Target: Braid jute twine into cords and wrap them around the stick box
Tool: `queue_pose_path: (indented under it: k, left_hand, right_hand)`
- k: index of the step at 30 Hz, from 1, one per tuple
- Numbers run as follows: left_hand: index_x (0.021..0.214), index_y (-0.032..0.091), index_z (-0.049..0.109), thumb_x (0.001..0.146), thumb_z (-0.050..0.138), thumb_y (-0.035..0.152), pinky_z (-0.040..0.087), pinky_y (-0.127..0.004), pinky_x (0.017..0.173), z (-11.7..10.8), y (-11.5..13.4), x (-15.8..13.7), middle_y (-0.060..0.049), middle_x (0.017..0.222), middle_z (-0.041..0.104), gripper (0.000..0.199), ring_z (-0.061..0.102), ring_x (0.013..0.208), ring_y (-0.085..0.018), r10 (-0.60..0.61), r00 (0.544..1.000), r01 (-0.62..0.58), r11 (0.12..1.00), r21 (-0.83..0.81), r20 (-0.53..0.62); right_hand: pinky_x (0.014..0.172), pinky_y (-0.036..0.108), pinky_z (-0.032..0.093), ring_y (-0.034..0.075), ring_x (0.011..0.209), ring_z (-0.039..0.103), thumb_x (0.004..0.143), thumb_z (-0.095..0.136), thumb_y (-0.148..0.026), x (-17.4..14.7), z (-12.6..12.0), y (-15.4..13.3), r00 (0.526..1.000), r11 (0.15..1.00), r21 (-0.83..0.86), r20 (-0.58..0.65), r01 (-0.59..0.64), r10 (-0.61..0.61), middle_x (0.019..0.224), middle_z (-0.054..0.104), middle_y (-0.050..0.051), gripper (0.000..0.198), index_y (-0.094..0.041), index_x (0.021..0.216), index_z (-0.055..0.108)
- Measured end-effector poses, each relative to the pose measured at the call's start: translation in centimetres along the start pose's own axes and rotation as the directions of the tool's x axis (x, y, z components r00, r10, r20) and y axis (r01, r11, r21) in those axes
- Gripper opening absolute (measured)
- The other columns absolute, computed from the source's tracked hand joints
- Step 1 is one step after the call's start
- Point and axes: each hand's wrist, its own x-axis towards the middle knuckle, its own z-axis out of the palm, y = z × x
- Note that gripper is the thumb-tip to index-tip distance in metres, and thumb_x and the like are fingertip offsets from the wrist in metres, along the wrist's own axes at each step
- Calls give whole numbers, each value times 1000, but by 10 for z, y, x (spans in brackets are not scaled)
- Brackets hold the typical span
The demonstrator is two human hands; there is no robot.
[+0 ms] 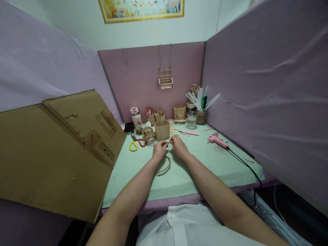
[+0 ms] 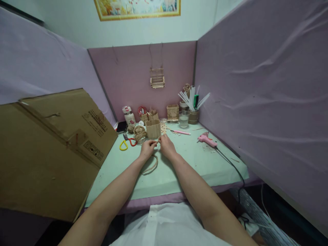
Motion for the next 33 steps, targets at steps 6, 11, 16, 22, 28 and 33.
queue_pose_path:
  k: [6, 11, 16, 22, 28, 33]
  left_hand:
    - [71, 16, 71, 73, 57, 22, 43, -28, 68, 0, 3, -3, -4, 66, 66, 15, 58, 65, -16, -2, 998, 2, 1000, 1, 68]
    - [76, 14, 70, 73, 58, 27, 45, -29, 68, -2, 0, 0, -6, 70, 68, 18, 61, 69, -17, -57, 998, 57, 997, -49, 5]
    - [80, 13, 70, 75, 57, 27, 45, -29, 72, -2, -4, 3, -6, 70, 68, 20, 61, 70, -16, -45, 999, 45, 997, -56, -3]
    - [79, 13, 70, 76, 56, 21, 45, -27, 70, -1, -6, 4, -5, 70, 68, 17, 60, 69, -15, -30, 1000, 30, 999, -12, -8]
    - [76, 14, 71, 74, 57, 19, 44, -27, 69, -1, -4, 4, -5, 68, 67, 15, 60, 68, -15, -29, 1000, 29, 999, 27, 11]
    - [75, 15, 71, 74, 57, 19, 44, -27, 68, 0, 0, -1, -4, 67, 67, 15, 59, 65, -14, 16, 997, -17, 1000, 13, 71]
  right_hand:
    - [68, 28, 35, 16, 73, 48, 81, 42, -21, 1, 3, -2, 992, 982, 143, -3, -124, 126, 77, 55, 2, 10, -21, 76, 51]
    - [67, 27, 38, 15, 69, 51, 78, 51, -30, 3, 3, -6, 987, 937, 323, -37, -134, 154, 73, 58, 1, 10, -20, 76, 53]
    - [69, 28, 38, 16, 71, 50, 77, 52, -27, 4, -1, -9, 996, 956, 289, -58, -53, 73, 72, 56, 2, 11, -19, 71, 54]
    - [71, 28, 38, 17, 76, 49, 81, 47, -22, 4, 1, -7, 999, 981, 190, -29, 27, -22, 75, 53, 3, 11, -20, 70, 49]
    - [71, 29, 36, 17, 77, 47, 81, 43, -21, 2, 4, 0, 1000, 995, 96, -6, -2, 2, 80, 51, 4, 9, -20, 74, 48]
    - [70, 29, 37, 16, 74, 48, 79, 42, -21, 4, 4, 0, 992, 981, 160, -47, -105, 114, 77, 54, 3, 9, -20, 72, 48]
